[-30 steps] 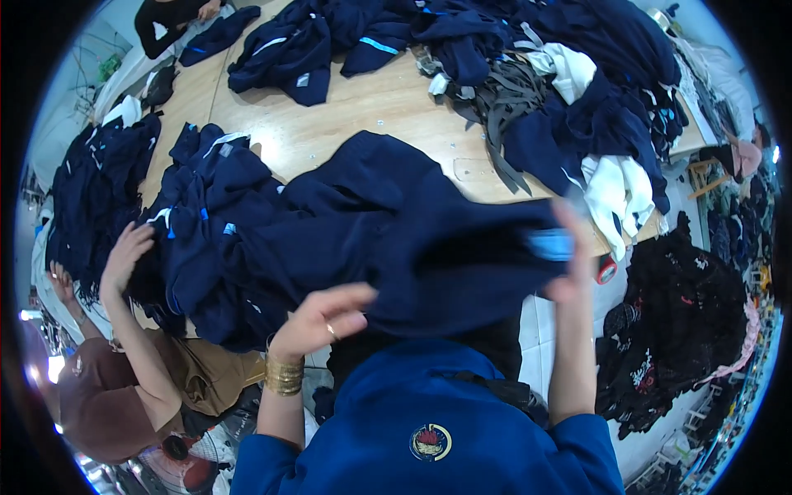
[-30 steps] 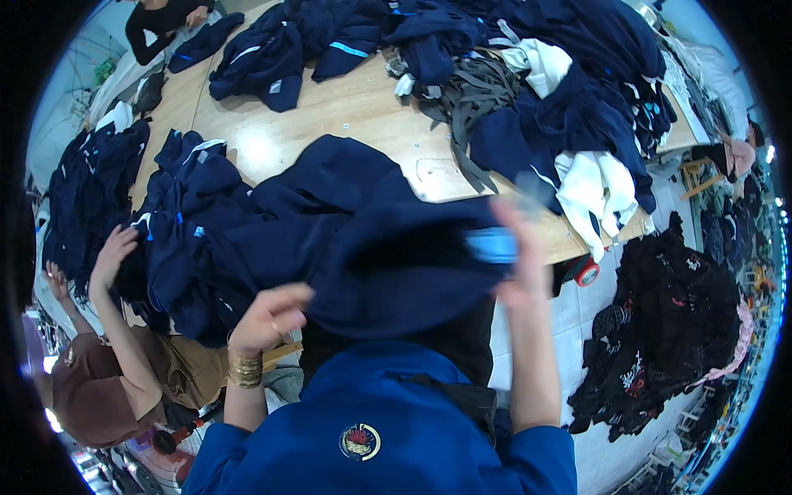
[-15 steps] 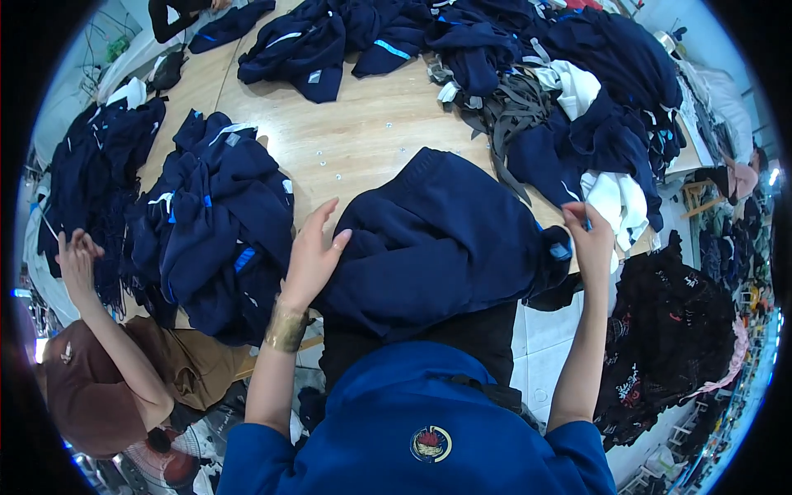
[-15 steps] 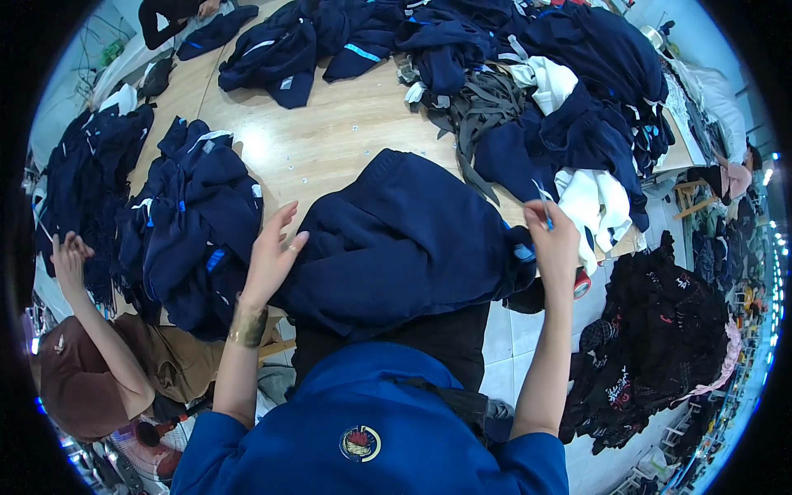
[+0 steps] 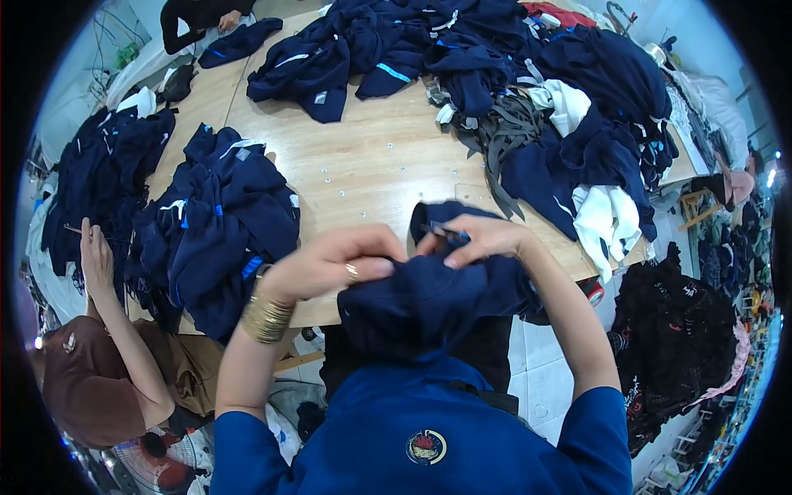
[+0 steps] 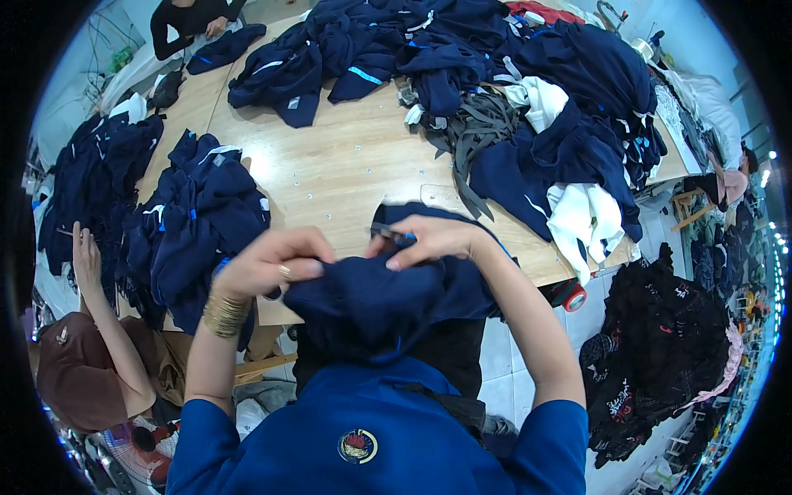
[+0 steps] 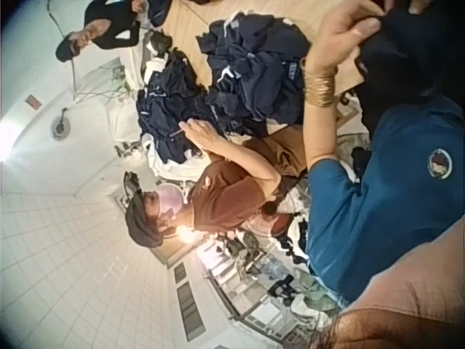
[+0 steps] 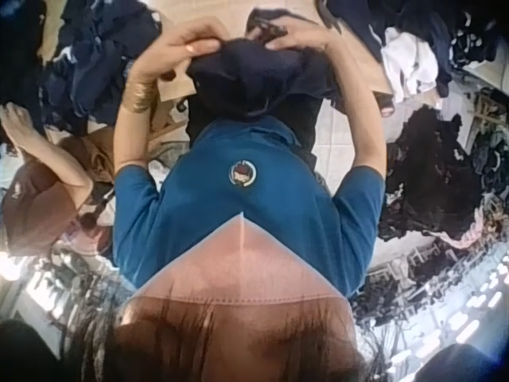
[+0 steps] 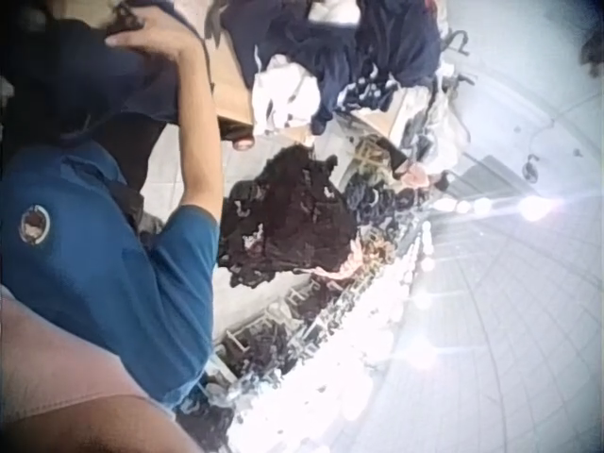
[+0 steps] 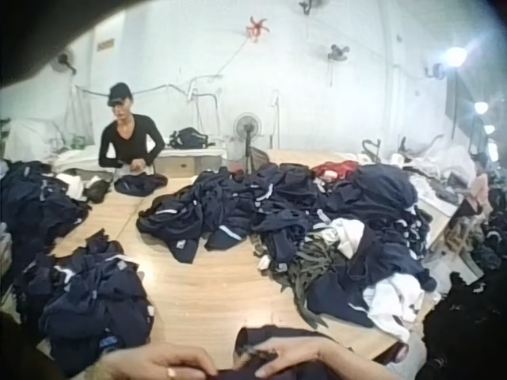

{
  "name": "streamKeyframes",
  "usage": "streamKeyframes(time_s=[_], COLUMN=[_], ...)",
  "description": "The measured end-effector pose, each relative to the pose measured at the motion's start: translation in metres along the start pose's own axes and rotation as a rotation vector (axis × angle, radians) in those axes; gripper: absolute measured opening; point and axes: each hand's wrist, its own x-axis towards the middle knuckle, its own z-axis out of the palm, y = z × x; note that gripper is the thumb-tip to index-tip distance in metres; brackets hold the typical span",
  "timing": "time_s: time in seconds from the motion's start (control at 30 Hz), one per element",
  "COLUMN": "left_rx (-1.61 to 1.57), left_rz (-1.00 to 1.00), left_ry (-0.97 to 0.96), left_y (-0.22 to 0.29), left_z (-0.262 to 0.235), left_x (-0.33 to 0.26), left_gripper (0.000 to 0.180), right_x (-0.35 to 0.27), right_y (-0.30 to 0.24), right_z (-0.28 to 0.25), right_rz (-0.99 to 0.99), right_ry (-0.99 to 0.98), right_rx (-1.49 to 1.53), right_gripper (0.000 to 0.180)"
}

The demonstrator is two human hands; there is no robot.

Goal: Trimming excess threads from blue athletic pants using small thread snips in a factory setting.

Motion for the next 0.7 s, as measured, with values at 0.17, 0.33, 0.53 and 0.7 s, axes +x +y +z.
streamKeyframes(time_s=[0.17, 0.33, 0.53, 0.7], left_rx=[0.527, 1.490, 1.467, 1.412], left_rz=[-0.016, 0.554, 0.572, 0.324], left_ry=[0.429, 1.103, 0.814, 0.687], left_y=[0.047, 0.111, 0.114, -0.030], left_z=[-0.054, -0.091, -0.057, -0.022], left_x=[-0.014, 0.002, -0.017, -0.038], left_gripper=[0.016, 0.018, 0.028, 0.031], right_x=[-0.047, -0.068, -0.115, -0.080], right_y=[-0.064, -0.166, -0.166, -0.034], right_z=[-0.025, -0.042, -0.004, 0.065], right_rz=[0.167, -0.193, -0.249, -0.014], right_ry=[0.287, 1.414, 1.428, 1.051], right_rx=[-0.526, -1.431, -1.385, -1.221], right_gripper=[0.040, 0.032, 0.022, 0.032])
